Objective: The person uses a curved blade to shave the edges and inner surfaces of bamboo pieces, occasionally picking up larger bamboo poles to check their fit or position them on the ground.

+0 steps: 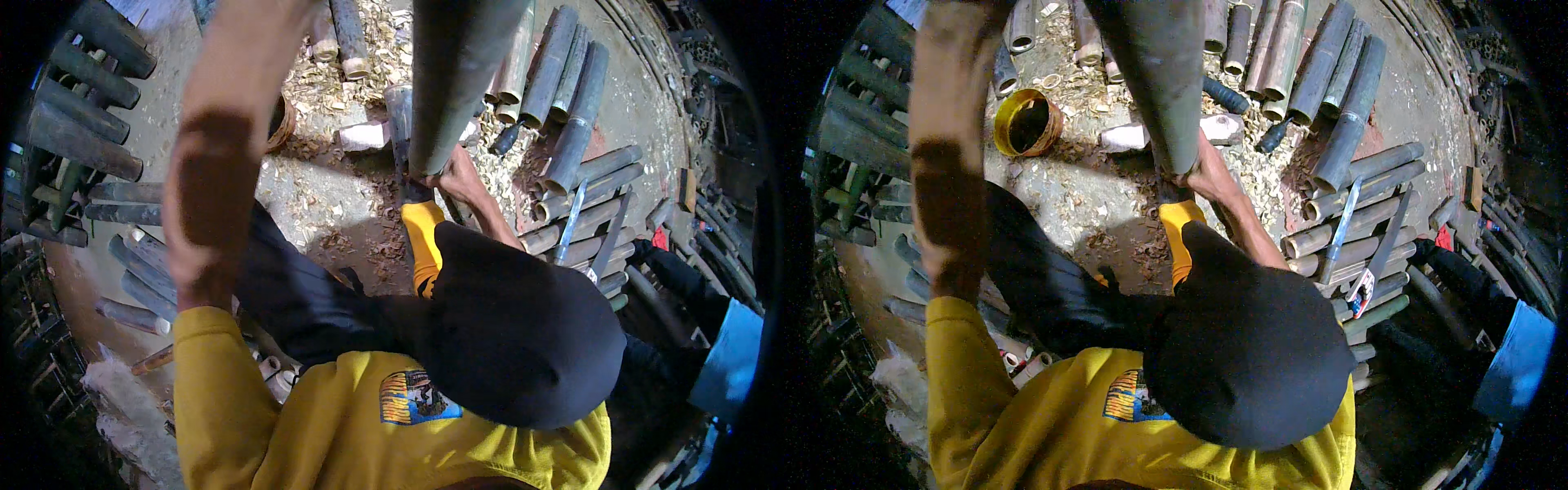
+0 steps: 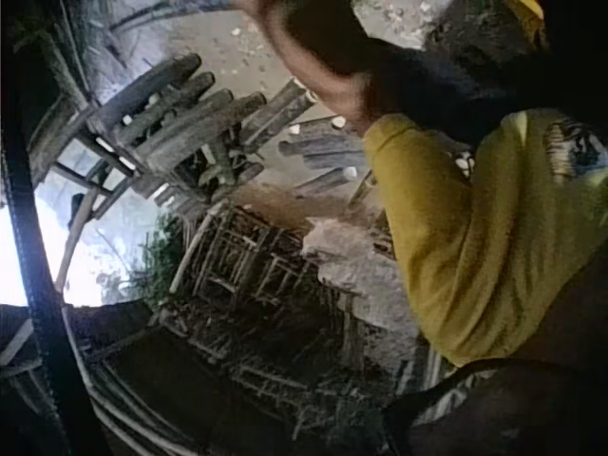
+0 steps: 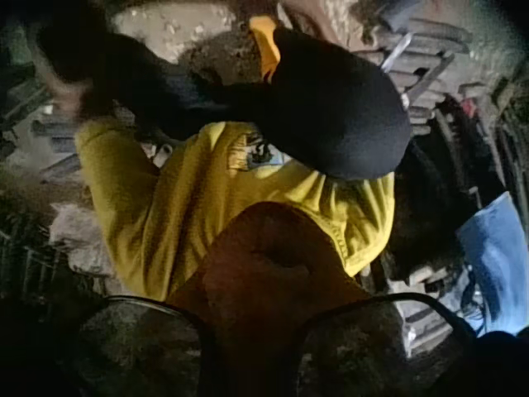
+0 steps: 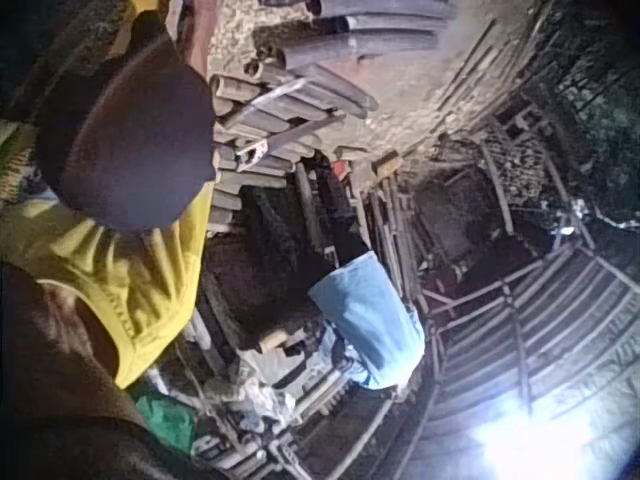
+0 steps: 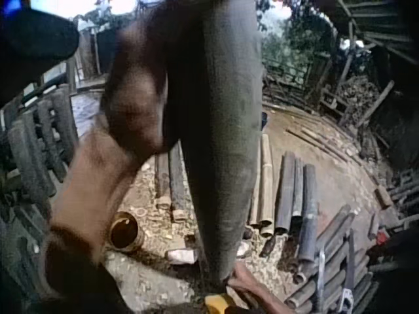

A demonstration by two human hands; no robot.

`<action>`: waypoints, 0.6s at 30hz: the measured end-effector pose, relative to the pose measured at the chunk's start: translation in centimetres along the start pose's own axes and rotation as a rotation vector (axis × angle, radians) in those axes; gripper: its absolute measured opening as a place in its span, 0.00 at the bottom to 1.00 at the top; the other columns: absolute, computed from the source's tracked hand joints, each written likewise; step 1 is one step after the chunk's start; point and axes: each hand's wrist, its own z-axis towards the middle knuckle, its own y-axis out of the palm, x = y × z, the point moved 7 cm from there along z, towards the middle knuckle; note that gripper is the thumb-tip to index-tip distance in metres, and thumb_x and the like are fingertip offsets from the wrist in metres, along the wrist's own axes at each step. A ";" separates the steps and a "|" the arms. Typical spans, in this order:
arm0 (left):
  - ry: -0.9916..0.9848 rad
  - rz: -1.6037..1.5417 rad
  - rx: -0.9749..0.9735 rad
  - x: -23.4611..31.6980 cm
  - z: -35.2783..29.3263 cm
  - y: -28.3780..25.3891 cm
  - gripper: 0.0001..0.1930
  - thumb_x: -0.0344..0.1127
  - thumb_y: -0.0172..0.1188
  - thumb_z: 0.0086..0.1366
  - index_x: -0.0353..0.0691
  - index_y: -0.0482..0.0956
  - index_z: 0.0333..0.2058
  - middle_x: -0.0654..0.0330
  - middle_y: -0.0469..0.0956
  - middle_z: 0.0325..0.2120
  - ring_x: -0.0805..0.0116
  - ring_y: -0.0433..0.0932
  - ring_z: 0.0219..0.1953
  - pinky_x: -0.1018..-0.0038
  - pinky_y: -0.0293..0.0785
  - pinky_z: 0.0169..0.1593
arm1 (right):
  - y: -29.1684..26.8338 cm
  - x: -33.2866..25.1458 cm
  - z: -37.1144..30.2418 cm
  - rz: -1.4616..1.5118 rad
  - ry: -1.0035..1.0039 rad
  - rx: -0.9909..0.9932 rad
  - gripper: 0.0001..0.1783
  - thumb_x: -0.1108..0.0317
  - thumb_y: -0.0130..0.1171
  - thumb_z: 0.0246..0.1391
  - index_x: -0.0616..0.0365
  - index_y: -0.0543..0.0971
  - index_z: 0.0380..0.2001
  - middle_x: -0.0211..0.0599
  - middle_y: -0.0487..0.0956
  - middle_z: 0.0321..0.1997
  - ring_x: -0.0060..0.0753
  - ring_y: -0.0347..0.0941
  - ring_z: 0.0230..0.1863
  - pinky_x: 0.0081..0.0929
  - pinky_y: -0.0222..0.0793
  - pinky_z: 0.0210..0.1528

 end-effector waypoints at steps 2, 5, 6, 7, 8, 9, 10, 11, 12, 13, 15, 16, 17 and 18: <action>-0.032 0.045 -0.028 0.1 -0.3 -0.1 0.29 0.55 0.57 0.52 0.40 0.71 0.47 0.54 0.71 0.46 0.68 0.70 0.48 0.69 0.66 0.52 | -0.7 -0.3 0.1 -0.026 -0.040 -0.025 0.38 0.74 0.63 0.26 0.60 0.64 0.49 0.47 0.72 0.45 0.41 0.68 0.48 0.34 0.61 0.52; -0.073 0.093 -0.062 0.5 -0.7 0.0 0.29 0.54 0.57 0.51 0.40 0.71 0.48 0.54 0.71 0.46 0.68 0.70 0.48 0.69 0.66 0.52 | -0.3 -0.1 -0.2 -0.121 -0.079 -0.110 0.35 0.75 0.62 0.28 0.61 0.66 0.48 0.48 0.73 0.44 0.43 0.68 0.48 0.33 0.61 0.51; -0.077 0.102 -0.072 0.7 -0.9 0.1 0.29 0.54 0.58 0.51 0.40 0.71 0.48 0.54 0.71 0.46 0.68 0.70 0.48 0.69 0.66 0.52 | -0.3 0.2 -0.4 -0.156 -0.089 -0.134 0.34 0.76 0.62 0.28 0.61 0.66 0.47 0.49 0.73 0.44 0.44 0.68 0.48 0.32 0.62 0.51; -0.116 0.151 -0.087 0.7 -1.4 -0.2 0.29 0.54 0.58 0.51 0.40 0.71 0.48 0.54 0.71 0.46 0.68 0.70 0.48 0.69 0.66 0.52 | 1.7 1.0 0.2 -0.260 -0.104 -0.164 0.34 0.77 0.61 0.29 0.61 0.66 0.47 0.50 0.72 0.44 0.47 0.67 0.49 0.33 0.60 0.52; -0.155 0.198 -0.106 0.6 -2.0 -0.5 0.29 0.54 0.58 0.51 0.40 0.71 0.48 0.54 0.71 0.46 0.68 0.70 0.48 0.69 0.66 0.52 | 3.1 1.1 0.3 -0.185 -0.168 -0.122 0.34 0.78 0.60 0.29 0.61 0.66 0.47 0.51 0.72 0.43 0.47 0.67 0.49 0.34 0.61 0.52; -0.149 0.191 -0.109 1.0 -2.0 -0.4 0.30 0.54 0.58 0.51 0.40 0.71 0.48 0.54 0.71 0.46 0.68 0.70 0.48 0.69 0.66 0.52 | 2.0 0.5 -0.2 -0.172 -0.215 -0.064 0.33 0.78 0.60 0.29 0.61 0.66 0.47 0.51 0.73 0.43 0.48 0.67 0.49 0.34 0.61 0.52; -0.137 0.189 -0.110 1.4 -2.0 -0.4 0.30 0.53 0.58 0.51 0.40 0.71 0.48 0.54 0.71 0.46 0.68 0.70 0.48 0.69 0.66 0.52 | 0.9 0.0 -0.6 -0.158 -0.263 -0.008 0.33 0.78 0.59 0.29 0.61 0.66 0.47 0.51 0.73 0.42 0.48 0.67 0.49 0.34 0.61 0.52; -0.145 0.202 -0.122 1.5 -2.1 -0.4 0.30 0.53 0.58 0.51 0.40 0.71 0.48 0.54 0.71 0.46 0.67 0.70 0.48 0.70 0.66 0.52 | 0.9 -0.7 -0.5 -0.201 -0.355 0.009 0.32 0.79 0.58 0.29 0.62 0.67 0.46 0.51 0.73 0.43 0.49 0.67 0.49 0.34 0.61 0.52; -0.158 0.213 -0.129 1.4 -2.4 -0.4 0.30 0.53 0.58 0.51 0.40 0.70 0.48 0.54 0.71 0.46 0.67 0.70 0.48 0.70 0.66 0.52 | 0.9 -0.4 -0.5 -0.226 -0.296 -0.021 0.32 0.79 0.58 0.29 0.62 0.68 0.46 0.51 0.73 0.43 0.49 0.67 0.50 0.34 0.60 0.53; -0.167 0.225 -0.137 1.4 -2.8 -0.3 0.30 0.53 0.59 0.51 0.40 0.70 0.48 0.54 0.71 0.46 0.67 0.70 0.48 0.70 0.66 0.52 | 0.8 -0.1 -0.7 -0.250 -0.237 -0.051 0.31 0.79 0.58 0.29 0.62 0.68 0.46 0.51 0.72 0.44 0.49 0.66 0.51 0.34 0.60 0.53; -0.189 0.253 -0.156 1.4 -3.1 -0.3 0.30 0.53 0.59 0.50 0.40 0.70 0.48 0.54 0.71 0.46 0.67 0.70 0.48 0.70 0.66 0.52 | 1.0 -0.1 -0.7 -0.276 -0.187 -0.094 0.31 0.77 0.61 0.31 0.62 0.69 0.46 0.50 0.71 0.47 0.49 0.64 0.53 0.34 0.57 0.55; -0.199 0.263 -0.162 1.5 -3.4 -0.4 0.30 0.52 0.59 0.50 0.39 0.70 0.48 0.54 0.71 0.46 0.67 0.70 0.48 0.70 0.66 0.52 | 1.0 -0.1 -0.7 -0.278 -0.193 -0.106 0.31 0.75 0.63 0.32 0.62 0.69 0.47 0.50 0.69 0.50 0.48 0.62 0.55 0.34 0.55 0.57; -0.206 0.273 -0.171 1.6 -3.5 -0.2 0.30 0.52 0.59 0.50 0.39 0.70 0.48 0.54 0.71 0.46 0.67 0.70 0.48 0.70 0.66 0.52 | 1.0 0.0 -0.8 -0.281 -0.196 -0.118 0.32 0.72 0.65 0.33 0.61 0.69 0.47 0.49 0.68 0.52 0.47 0.60 0.57 0.35 0.52 0.59; -0.214 0.283 -0.178 1.7 -3.7 -0.3 0.30 0.52 0.59 0.50 0.39 0.70 0.48 0.54 0.71 0.46 0.67 0.70 0.48 0.70 0.66 0.52 | 0.9 -0.1 -0.9 -0.270 -0.225 -0.093 0.32 0.72 0.65 0.34 0.61 0.69 0.47 0.49 0.68 0.52 0.47 0.60 0.57 0.35 0.52 0.59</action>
